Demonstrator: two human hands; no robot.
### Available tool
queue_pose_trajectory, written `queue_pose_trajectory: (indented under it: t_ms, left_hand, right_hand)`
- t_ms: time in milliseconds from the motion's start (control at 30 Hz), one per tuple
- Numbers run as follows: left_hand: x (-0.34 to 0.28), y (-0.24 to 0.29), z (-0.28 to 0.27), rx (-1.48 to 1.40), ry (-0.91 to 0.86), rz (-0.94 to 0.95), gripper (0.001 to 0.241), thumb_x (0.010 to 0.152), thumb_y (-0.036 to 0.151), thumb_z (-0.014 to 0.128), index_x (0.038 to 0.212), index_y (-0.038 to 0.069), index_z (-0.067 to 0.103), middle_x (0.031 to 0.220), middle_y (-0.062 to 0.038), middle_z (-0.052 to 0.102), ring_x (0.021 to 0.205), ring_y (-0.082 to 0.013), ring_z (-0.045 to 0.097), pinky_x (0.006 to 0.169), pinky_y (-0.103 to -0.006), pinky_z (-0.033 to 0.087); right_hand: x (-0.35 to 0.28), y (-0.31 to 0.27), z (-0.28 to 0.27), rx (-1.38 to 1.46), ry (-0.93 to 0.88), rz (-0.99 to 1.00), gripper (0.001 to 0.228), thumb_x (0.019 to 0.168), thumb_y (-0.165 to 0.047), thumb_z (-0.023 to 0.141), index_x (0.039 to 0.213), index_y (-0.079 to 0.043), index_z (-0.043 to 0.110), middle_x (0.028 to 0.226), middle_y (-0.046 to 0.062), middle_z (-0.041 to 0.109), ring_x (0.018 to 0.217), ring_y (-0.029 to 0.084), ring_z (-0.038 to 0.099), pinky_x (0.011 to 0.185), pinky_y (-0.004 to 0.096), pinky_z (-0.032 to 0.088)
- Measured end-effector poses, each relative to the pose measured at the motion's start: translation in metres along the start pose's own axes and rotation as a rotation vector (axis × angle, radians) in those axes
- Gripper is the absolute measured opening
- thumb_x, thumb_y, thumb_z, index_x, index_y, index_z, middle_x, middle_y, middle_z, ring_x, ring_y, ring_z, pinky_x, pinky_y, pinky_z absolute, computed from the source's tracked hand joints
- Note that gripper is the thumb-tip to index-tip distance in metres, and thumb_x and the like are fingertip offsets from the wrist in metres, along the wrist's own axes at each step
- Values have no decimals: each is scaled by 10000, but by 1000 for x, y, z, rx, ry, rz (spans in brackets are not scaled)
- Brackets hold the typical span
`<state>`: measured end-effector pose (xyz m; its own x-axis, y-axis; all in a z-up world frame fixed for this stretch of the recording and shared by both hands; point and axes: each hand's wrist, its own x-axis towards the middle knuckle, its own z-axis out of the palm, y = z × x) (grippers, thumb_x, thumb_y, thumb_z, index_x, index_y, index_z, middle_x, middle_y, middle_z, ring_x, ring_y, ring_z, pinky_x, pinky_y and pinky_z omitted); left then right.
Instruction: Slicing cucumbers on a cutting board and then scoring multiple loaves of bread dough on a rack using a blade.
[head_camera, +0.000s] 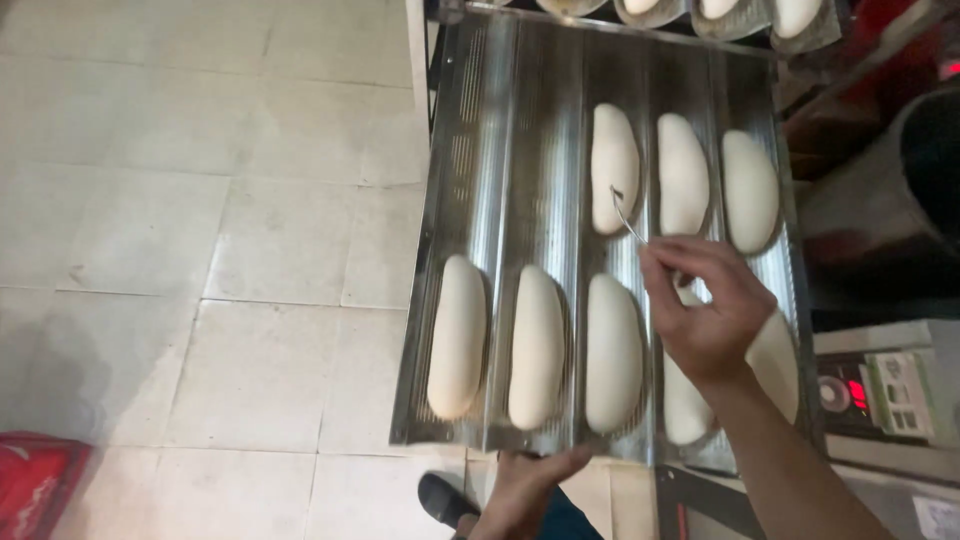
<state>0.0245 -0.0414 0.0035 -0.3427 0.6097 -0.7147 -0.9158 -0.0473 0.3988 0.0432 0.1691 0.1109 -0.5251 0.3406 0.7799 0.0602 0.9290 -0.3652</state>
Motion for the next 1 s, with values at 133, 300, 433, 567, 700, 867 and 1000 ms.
queue_pose_trajectory:
  t_ms: [133,300,433,567,700,867,1000]
  left_hand:
    - [-1,-41,-67,110,121,-73,704,511,-47,940,1195,-61,772,1158,-183,828,1043,-267,749,986,-376,598]
    - [-40,16,-65,971,213,-422,1073,450,619,875,1468,438,587,1518,235,588,1480,-50,437,1221,-184,309]
    - [-41,24,-57,969,203,-411,849,536,535,892,1351,380,714,1356,155,751,1326,-77,627,1124,-210,463]
    - [-33,17,-59,879,200,-383,567,593,423,923,1123,227,877,1099,84,859,1061,-20,729,968,-191,543]
    - [-27,11,-63,828,235,-394,480,585,374,958,999,139,898,953,37,842,929,-60,721,869,-215,541]
    - [-17,-3,-81,802,244,-383,338,612,298,1020,620,104,743,679,-12,700,705,-104,627,700,-279,470]
    - [-32,21,-58,874,231,-391,313,613,394,972,763,145,857,796,47,806,824,-45,702,795,-239,511]
  right_hand:
    - [0,-6,10,-53,12,-44,65,955,126,806,964,111,743,976,259,746,866,301,723,637,324,542]
    - [-7,27,23,-117,9,-93,75,960,97,828,919,76,769,943,216,767,848,277,734,598,320,504]
    - [-9,59,36,-112,-52,-129,86,946,105,810,932,44,752,964,185,772,881,284,730,638,334,518]
    - [-4,78,45,-84,-75,-216,128,924,149,811,919,51,728,955,183,768,870,301,740,779,402,562]
    - [-6,88,47,-112,-88,-209,149,913,148,809,939,24,731,972,170,770,858,298,728,791,406,561]
    - [-24,101,44,-153,-199,-250,56,958,47,790,987,28,746,930,176,771,854,302,759,769,396,646]
    - [-70,44,0,-342,-307,-405,196,1039,-130,703,853,-70,692,585,8,556,463,155,521,388,321,474]
